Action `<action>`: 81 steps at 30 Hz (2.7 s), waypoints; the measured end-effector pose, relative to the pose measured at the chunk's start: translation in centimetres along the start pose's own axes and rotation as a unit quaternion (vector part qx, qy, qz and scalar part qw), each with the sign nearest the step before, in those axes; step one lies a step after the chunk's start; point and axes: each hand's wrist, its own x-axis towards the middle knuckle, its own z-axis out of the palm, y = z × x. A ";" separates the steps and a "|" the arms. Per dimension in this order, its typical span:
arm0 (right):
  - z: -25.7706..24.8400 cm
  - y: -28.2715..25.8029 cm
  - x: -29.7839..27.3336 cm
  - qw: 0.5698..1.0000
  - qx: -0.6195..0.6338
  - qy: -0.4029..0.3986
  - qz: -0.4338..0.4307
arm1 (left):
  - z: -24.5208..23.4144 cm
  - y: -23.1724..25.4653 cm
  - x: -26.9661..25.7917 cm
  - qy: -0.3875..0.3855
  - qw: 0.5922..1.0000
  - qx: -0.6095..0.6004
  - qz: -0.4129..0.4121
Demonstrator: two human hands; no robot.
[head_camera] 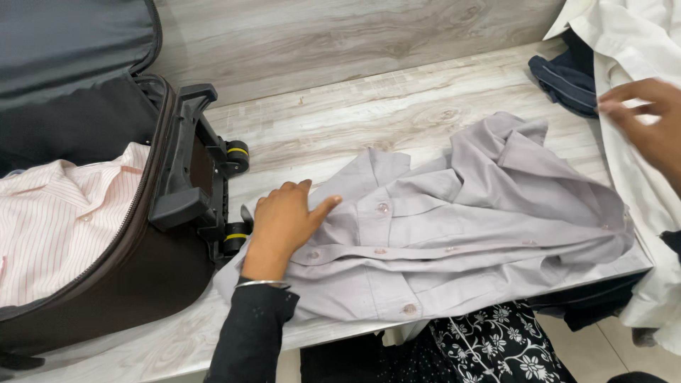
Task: The person buttons a grey shirt, spreads it out on a surface, and folds it before placing it into an open suitcase. The person then picks up a white shirt, unbuttons the collar, and buttons it while it is flat on the surface.
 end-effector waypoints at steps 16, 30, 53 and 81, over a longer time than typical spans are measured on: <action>10.5 4.4 2.7 0.910 -0.019 -0.365 0.198 | 3.4 -1.1 17.3 0.025 0.998 0.047 0.029; 9.6 4.4 10.1 0.918 -0.145 -0.352 0.114 | -20.5 1.8 9.3 -0.068 0.935 -0.198 0.286; 10.4 2.7 -4.9 0.834 -0.343 -0.430 0.038 | 2.5 2.0 0.8 -0.295 0.950 0.038 -0.096; 13.9 10.5 1.4 0.808 -0.344 -0.448 0.166 | 6.8 -4.7 5.1 -0.181 0.862 0.397 -0.259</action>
